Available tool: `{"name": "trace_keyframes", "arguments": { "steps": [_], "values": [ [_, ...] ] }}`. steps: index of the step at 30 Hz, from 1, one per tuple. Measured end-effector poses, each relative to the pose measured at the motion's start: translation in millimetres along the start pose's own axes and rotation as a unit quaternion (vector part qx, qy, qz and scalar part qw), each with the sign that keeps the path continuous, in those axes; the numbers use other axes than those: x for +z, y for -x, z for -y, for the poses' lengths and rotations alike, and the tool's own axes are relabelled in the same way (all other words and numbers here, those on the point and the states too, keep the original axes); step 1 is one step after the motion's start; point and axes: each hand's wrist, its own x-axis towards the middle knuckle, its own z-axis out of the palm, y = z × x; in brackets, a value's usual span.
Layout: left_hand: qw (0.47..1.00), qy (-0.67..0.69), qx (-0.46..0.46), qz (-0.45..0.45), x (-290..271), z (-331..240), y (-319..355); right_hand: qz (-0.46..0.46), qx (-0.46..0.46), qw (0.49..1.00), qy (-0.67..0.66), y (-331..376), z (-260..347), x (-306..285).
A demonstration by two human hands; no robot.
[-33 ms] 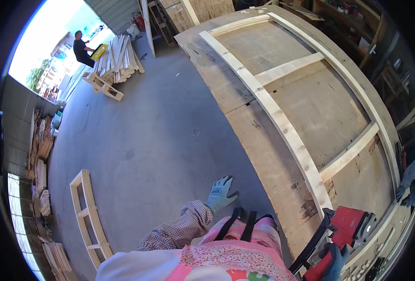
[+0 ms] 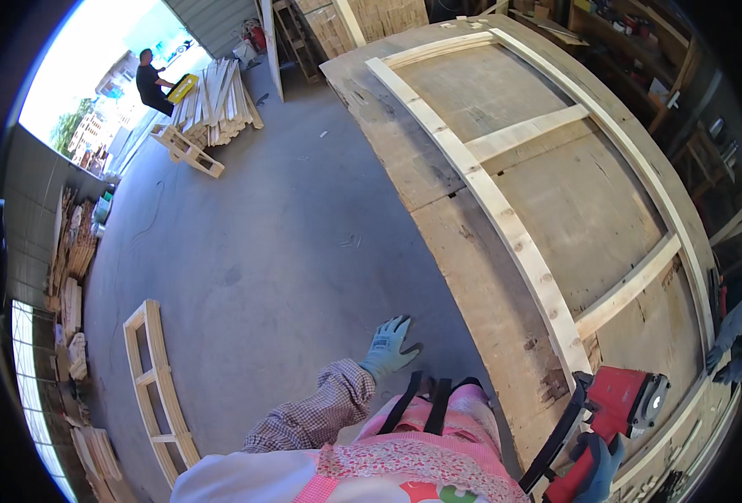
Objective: The person assembles a wooden frame by positioning planks on a workbench and securing them with a red pneumatic nail gun. They repeatedly align pieces, drive nails, and reposition the frame to continue assembly.
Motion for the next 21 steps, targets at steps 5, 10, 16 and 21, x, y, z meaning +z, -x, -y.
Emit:
{"name": "trace_keyframes", "arguments": {
  "steps": [5,10,16,21],
  "values": [
    [0.998,-0.004,-0.045,-0.047,-98,89,-69,0.093,-0.044,0.994,0.030,-72,88,125],
    [0.994,0.021,-0.072,-0.078,-197,205,-160,0.190,-0.118,0.973,0.049,-171,189,270],
    [0.928,0.278,-0.229,-0.092,-264,313,-257,0.248,-0.189,0.945,0.102,-346,267,445],
    [0.939,0.208,-0.261,-0.084,-331,377,-300,0.009,-0.431,0.788,0.439,-471,286,589]
  ]
}}
